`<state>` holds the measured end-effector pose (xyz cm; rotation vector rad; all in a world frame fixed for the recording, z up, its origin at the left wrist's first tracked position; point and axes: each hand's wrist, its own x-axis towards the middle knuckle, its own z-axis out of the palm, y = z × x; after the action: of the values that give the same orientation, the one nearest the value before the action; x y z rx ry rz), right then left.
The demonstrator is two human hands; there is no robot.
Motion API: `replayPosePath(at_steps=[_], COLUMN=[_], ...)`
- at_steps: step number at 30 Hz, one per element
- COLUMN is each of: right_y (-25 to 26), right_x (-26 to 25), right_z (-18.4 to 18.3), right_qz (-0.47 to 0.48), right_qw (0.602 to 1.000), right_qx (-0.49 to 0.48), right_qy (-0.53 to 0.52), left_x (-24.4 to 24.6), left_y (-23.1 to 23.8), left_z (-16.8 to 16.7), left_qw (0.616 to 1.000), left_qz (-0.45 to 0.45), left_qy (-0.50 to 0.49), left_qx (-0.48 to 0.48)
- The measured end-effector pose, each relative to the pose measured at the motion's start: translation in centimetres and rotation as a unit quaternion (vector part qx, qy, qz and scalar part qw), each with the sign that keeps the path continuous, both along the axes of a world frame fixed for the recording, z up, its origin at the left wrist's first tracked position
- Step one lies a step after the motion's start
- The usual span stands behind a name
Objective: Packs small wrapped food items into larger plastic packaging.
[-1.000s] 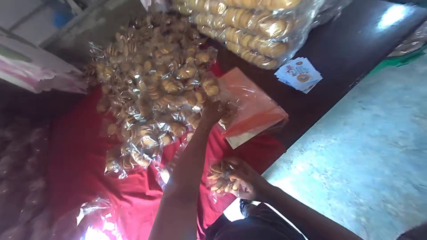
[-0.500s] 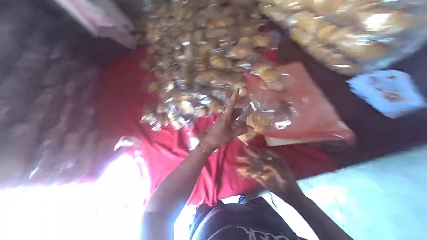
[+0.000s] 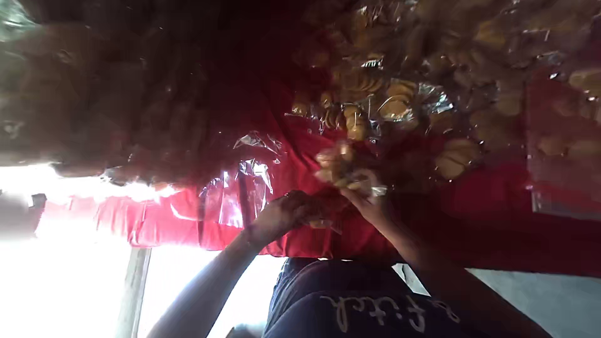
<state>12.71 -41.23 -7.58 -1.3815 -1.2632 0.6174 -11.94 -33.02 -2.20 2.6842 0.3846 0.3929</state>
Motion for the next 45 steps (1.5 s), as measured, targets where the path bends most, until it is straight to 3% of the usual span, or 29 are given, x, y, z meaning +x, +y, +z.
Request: replayPosePath(at_steps=[2,5,8,12,17,19,23,26,28,30,32,36,39,42,45], right_y=[1.3,1.7,1.5,1.8,0.7,0.0,-0.1,-0.5,-0.8,-0.8,-0.8,-0.4,-0.5,0.0,0.1], right_x=[-1.0,-1.4,-1.5,-3.3,-1.8,-2.5,-5.2,-4.6,-3.9,-3.6,-3.4,-3.4,-3.5,-2.6,-2.1], right_z=[-1.5,-2.3,-1.6,-2.5,-1.7,-1.5,-4.3,-4.2,-3.8,-3.8,-3.9,-4.4,-4.5,-3.8,-3.9], right_qz=[0.083,0.162,0.165,0.115,0.178,0.159,0.052,0.048,0.062,0.071,0.076,0.070,0.097,0.134,0.146], right_qw=[0.993,0.981,0.984,0.986,0.982,0.985,0.995,0.995,0.994,0.994,0.994,0.992,0.988,0.985,0.984], right_qx=[-0.033,-0.040,-0.055,-0.052,-0.058,-0.060,-0.005,-0.017,-0.029,-0.022,0.001,0.029,0.012,-0.015,-0.028], right_qy=[-0.081,-0.096,-0.048,-0.106,-0.005,-0.034,-0.086,-0.081,-0.082,-0.077,-0.078,-0.102,-0.116,-0.105,-0.097], left_x=[-0.9,-1.8,-1.6,-0.4,-0.3,0.1,-0.1,-0.8,-0.8,-0.1,1.1,4.4,5.1,2.2,-2.4], left_y=[1.0,2.9,3.8,4.4,6.7,7.4,7.1,6.9,8.4,10.3,11.7,11.2,9.1,8.4,7.8], left_z=[-1.9,-3.8,-4.8,-5.3,-6.1,-6.0,-4.5,-4.4,-4.7,-4.1,-2.4,-0.2,-0.6,-2.1,-0.9], left_qw=[0.999,0.996,0.990,0.985,0.976,0.966,0.893,0.836,0.851,0.894,0.913,0.904,0.890,0.878,0.925], left_qz=[0.013,0.031,0.006,-0.033,-0.012,-0.011,-0.032,0.038,0.051,0.002,-0.049,-0.119,-0.044,-0.020,-0.053], left_qy=[-0.034,-0.087,-0.081,-0.070,-0.070,-0.057,-0.044,-0.105,-0.105,-0.040,0.049,0.135,0.110,-0.001,0.025], left_qx=[0.022,-0.020,-0.112,-0.156,-0.206,-0.252,-0.447,-0.537,-0.512,-0.446,-0.402,-0.388,-0.439,-0.477,-0.376])
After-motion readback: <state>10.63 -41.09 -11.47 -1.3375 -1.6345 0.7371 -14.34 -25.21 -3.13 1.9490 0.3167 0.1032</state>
